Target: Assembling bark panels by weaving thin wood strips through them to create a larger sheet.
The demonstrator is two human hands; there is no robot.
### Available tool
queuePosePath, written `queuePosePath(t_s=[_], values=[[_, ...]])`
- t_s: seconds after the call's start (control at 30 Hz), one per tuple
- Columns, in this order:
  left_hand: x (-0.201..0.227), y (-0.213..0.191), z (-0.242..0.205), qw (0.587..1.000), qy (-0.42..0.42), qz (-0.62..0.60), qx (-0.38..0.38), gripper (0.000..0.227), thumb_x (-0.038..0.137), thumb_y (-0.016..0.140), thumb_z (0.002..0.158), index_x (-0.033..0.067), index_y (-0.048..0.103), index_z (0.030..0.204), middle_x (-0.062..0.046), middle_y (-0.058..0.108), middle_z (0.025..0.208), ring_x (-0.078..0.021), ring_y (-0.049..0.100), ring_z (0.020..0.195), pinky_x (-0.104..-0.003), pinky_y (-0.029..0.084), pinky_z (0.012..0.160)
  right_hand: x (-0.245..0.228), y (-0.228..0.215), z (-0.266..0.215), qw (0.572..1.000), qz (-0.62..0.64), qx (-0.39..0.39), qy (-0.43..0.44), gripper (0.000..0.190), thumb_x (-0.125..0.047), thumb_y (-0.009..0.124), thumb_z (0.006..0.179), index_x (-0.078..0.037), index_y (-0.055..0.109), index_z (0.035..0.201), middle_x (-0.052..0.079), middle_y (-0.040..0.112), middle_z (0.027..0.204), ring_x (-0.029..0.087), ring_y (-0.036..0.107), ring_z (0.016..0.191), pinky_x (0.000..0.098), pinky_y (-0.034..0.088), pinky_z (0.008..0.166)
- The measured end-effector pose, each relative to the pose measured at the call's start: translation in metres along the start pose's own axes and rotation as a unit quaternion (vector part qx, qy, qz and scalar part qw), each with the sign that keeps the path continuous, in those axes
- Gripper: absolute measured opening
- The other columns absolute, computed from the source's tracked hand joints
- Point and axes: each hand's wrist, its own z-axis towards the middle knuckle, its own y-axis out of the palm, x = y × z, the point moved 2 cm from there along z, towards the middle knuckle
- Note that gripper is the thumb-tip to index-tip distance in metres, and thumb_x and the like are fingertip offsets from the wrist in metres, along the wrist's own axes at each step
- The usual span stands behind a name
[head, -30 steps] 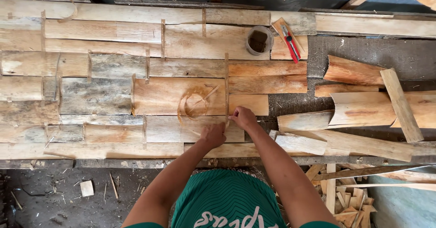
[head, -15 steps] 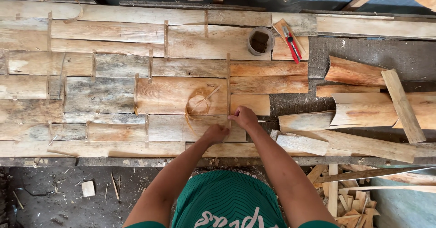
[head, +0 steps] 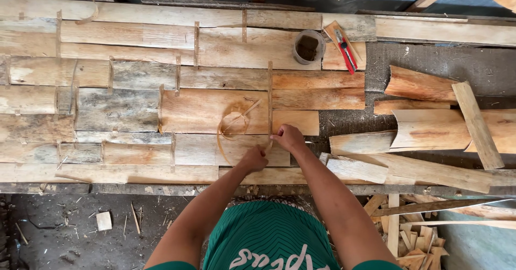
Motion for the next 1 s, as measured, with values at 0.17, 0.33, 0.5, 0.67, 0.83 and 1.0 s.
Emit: queuePosePath(t_s=[0.17, 0.33, 0.5, 0.67, 0.83, 1.0], values=[[0.038, -0.028, -0.025, 0.978, -0.128, -0.147, -0.071, 0.048, 0.047, 0.066, 0.096, 0.0008, 0.069, 0.084, -0.013, 0.067, 0.073, -0.0242, 0.065, 0.068, -0.042, 0.053, 0.068, 0.003, 0.003, 0.004, 1.000, 0.000, -0.023, 0.010, 0.042, -0.048, 0.084, 0.082, -0.010, 0.069, 0.089, 0.008, 0.073, 0.085, 0.024, 0.071, 0.078, 0.0406, 0.057, 0.070], [0.032, -0.022, -0.021, 0.983, -0.097, -0.148, -0.050, 0.034, 0.032, 0.069, 0.092, 0.0022, 0.070, 0.074, -0.011, 0.070, 0.069, -0.0194, 0.067, 0.059, -0.037, 0.055, 0.060, -0.005, 0.000, -0.001, 0.999, -0.008, -0.038, 0.023, 0.050, -0.054, 0.086, 0.079, -0.009, 0.067, 0.089, 0.007, 0.071, 0.083, 0.022, 0.069, 0.074, 0.0397, 0.057, 0.068], [0.042, -0.023, -0.026, 0.994, -0.061, -0.093, -0.011, 0.030, 0.031, 0.072, 0.086, 0.0025, 0.069, 0.077, -0.012, 0.072, 0.068, -0.0216, 0.074, 0.063, -0.038, 0.059, 0.063, -0.016, -0.006, -0.008, 0.999, -0.027, 0.001, 0.028, 0.053, -0.052, 0.093, 0.069, -0.010, 0.066, 0.085, 0.008, 0.072, 0.082, 0.025, 0.071, 0.078, 0.0408, 0.057, 0.070], [0.046, -0.015, -0.021, 0.998, -0.045, -0.049, 0.022, 0.026, 0.032, 0.073, 0.081, 0.0065, 0.073, 0.078, -0.013, 0.074, 0.071, -0.0248, 0.075, 0.067, -0.040, 0.059, 0.069, -0.016, -0.006, -0.008, 0.999, -0.029, 0.000, 0.038, 0.053, -0.052, 0.094, 0.068, -0.010, 0.065, 0.085, 0.009, 0.073, 0.084, 0.026, 0.071, 0.081, 0.0421, 0.057, 0.072], [0.044, -0.008, -0.017, 0.998, -0.006, -0.008, 0.054, 0.024, 0.031, 0.074, 0.080, 0.0072, 0.073, 0.080, -0.014, 0.074, 0.077, -0.0303, 0.074, 0.075, -0.044, 0.059, 0.072, -0.018, -0.008, -0.007, 0.998, -0.030, -0.018, 0.049, 0.054, -0.053, 0.094, 0.067, -0.010, 0.066, 0.085, 0.009, 0.073, 0.086, 0.027, 0.072, 0.083, 0.0424, 0.057, 0.073], [0.059, -0.016, -0.026, 0.997, 0.026, 0.033, 0.072, 0.018, 0.028, 0.072, 0.079, 0.0102, 0.073, 0.081, -0.013, 0.074, 0.080, -0.0318, 0.073, 0.080, -0.046, 0.057, 0.075, -0.019, -0.003, -0.001, 0.996, -0.025, -0.018, 0.085, 0.052, -0.048, 0.096, 0.067, -0.010, 0.068, 0.088, 0.009, 0.073, 0.089, 0.028, 0.073, 0.086, 0.0436, 0.058, 0.074]])
